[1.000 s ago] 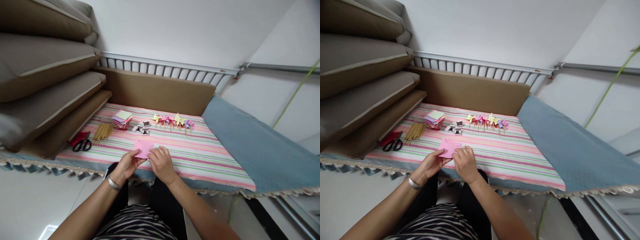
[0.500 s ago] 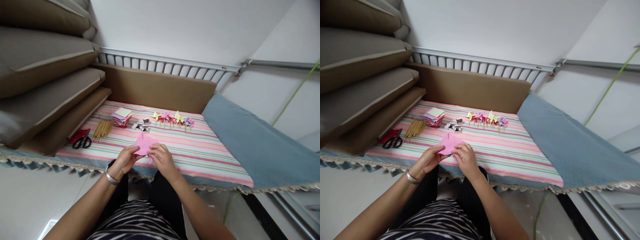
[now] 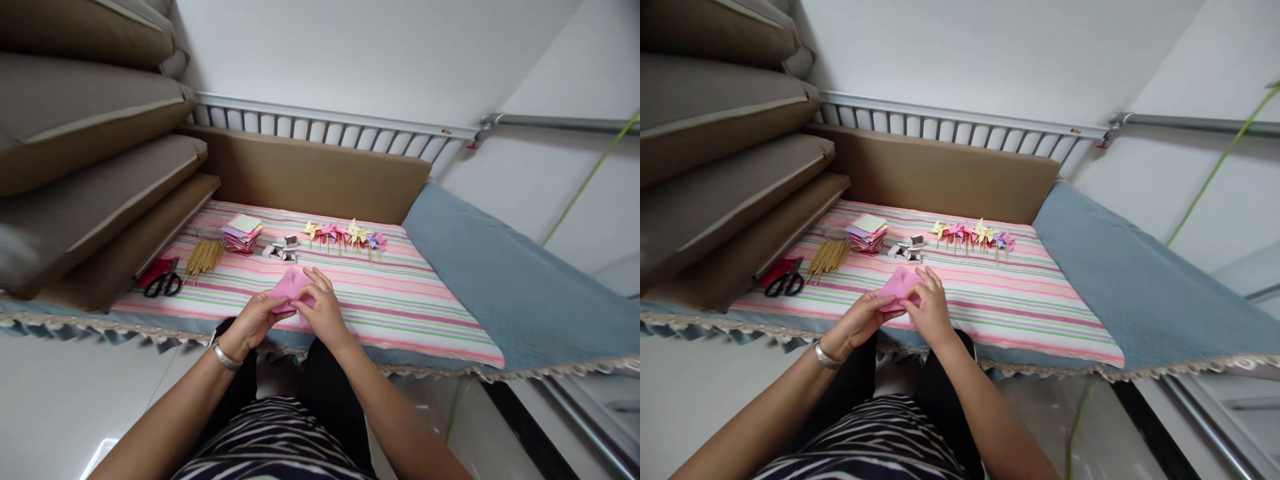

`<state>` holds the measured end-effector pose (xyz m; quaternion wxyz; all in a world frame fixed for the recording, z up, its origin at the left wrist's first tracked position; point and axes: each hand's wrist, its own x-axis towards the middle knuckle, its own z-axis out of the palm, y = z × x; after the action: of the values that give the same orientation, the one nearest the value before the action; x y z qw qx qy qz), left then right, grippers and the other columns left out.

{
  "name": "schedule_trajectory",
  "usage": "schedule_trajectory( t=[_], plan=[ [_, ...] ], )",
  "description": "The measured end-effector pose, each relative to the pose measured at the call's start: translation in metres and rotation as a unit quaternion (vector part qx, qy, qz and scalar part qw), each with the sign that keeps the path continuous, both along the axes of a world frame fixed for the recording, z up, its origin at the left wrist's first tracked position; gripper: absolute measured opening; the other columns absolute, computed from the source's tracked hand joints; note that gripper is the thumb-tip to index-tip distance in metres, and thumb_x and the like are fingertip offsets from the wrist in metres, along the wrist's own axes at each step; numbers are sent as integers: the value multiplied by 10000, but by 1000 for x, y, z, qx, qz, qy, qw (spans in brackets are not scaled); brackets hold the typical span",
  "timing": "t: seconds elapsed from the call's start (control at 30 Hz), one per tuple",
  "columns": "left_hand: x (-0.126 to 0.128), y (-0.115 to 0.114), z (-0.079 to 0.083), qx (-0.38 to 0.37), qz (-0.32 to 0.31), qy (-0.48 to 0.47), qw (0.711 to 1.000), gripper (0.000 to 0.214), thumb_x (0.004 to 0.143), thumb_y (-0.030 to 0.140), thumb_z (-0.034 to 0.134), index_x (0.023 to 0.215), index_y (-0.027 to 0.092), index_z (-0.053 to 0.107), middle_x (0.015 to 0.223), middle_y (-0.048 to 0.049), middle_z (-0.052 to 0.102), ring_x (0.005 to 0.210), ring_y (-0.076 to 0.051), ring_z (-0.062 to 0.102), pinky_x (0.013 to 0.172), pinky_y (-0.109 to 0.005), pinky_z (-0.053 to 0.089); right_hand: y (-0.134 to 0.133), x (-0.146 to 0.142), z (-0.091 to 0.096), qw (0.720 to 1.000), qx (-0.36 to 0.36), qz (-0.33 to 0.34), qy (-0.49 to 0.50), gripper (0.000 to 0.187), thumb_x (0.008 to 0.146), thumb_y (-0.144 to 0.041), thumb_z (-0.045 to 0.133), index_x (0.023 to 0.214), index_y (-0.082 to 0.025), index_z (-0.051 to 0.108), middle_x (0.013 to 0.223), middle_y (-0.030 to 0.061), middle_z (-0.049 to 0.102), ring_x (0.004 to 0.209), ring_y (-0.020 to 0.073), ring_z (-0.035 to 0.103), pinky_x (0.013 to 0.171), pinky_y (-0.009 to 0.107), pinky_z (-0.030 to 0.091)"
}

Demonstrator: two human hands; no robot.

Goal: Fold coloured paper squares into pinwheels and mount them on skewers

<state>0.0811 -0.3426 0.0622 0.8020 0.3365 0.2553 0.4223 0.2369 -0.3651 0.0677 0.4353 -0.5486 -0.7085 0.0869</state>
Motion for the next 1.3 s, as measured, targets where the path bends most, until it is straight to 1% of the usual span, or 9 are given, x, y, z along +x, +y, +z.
schedule_trajectory(
  t=[0.1, 0.3, 0.53, 0.67, 0.8, 0.9, 1.0, 1.17, 1.3],
  plan=[
    [2, 0, -1, -4, 10, 11, 1000, 189, 641, 168, 737, 812, 92, 711, 782, -86, 723, 767, -179, 653, 843, -362, 487, 2, 0, -1, 1000, -9, -1, 7, 79, 689, -216, 706, 693, -209, 627, 1288, 103, 528, 1293, 272, 343, 1045, 498, 297],
    [4, 2, -4, -28, 38, 1, 999, 117, 629, 132, 727, 737, 93, 702, 707, -60, 716, 677, -153, 642, 781, -335, 519, 0, 1, -2, 999, -34, 0, 25, 37, 755, -223, 627, 734, -210, 655, 1293, 104, 528, 1299, 253, 344, 1055, 477, 297],
    [3, 1, -3, -43, 40, -8, 998, 114, 644, 132, 723, 749, 96, 697, 742, -73, 723, 706, -166, 656, 792, -340, 522, 0, -2, -3, 999, -9, -30, 18, 40, 754, -202, 603, 727, -200, 631, 1284, 121, 528, 1284, 265, 360, 1038, 485, 314],
    [4, 1, -2, -17, 34, 10, 999, 232, 633, 174, 746, 842, 89, 696, 806, -91, 721, 772, -182, 660, 805, -325, 509, 0, -4, -5, 999, 12, -39, 6, 47, 752, -184, 602, 711, -201, 618, 1266, 122, 539, 1275, 274, 367, 1031, 499, 319],
    [7, 1, 3, -10, 64, 56, 996, 390, 544, 158, 796, 912, 86, 686, 846, -102, 721, 758, -186, 660, 773, -317, 512, 2, -7, -6, 999, 24, -49, -3, 26, 726, -190, 636, 737, -206, 619, 1237, 117, 559, 1245, 281, 401, 1022, 498, 333],
    [9, 3, 6, -9, 81, 114, 990, 393, 499, 149, 806, 868, 81, 691, 794, -86, 715, 689, -169, 650, 724, -309, 519, 5, -5, -4, 999, 9, -45, -1, 327, 673, -175, 675, 992, -206, 612, 1204, 114, 580, 1180, 280, 470, 1008, 480, 359],
    [8, 8, 5, 15, 85, 167, 982, 381, 471, 135, 797, 835, 92, 692, 716, -52, 699, 615, -149, 627, 654, -290, 517, 10, 0, -1, 998, -61, -8, 23, 625, 650, -157, 668, 1241, -239, 485, 1234, 78, 573, 1113, 259, 537, 953, 433, 425],
    [12, 19, 2, 81, 84, 232, 966, 334, 466, 70, 743, 793, 105, 686, 628, -5, 654, 552, -130, 581, 561, -251, 486, 21, 11, -3, 983, -137, 61, 108, 645, 626, -143, 638, 1243, -268, 496, 1201, 28, 600, 994, 210, 607, 849, 350, 487],
    [16, 22, 5, 109, 112, 232, 960, 444, 452, 53, 754, 884, 127, 681, 749, -21, 682, 629, -141, 592, 579, -234, 467, 27, 13, -9, 973, -139, 44, 179, 619, 607, -148, 641, 1210, -233, 528, 1154, 46, 621, 972, 202, 607, 835, 329, 490]
  ],
)
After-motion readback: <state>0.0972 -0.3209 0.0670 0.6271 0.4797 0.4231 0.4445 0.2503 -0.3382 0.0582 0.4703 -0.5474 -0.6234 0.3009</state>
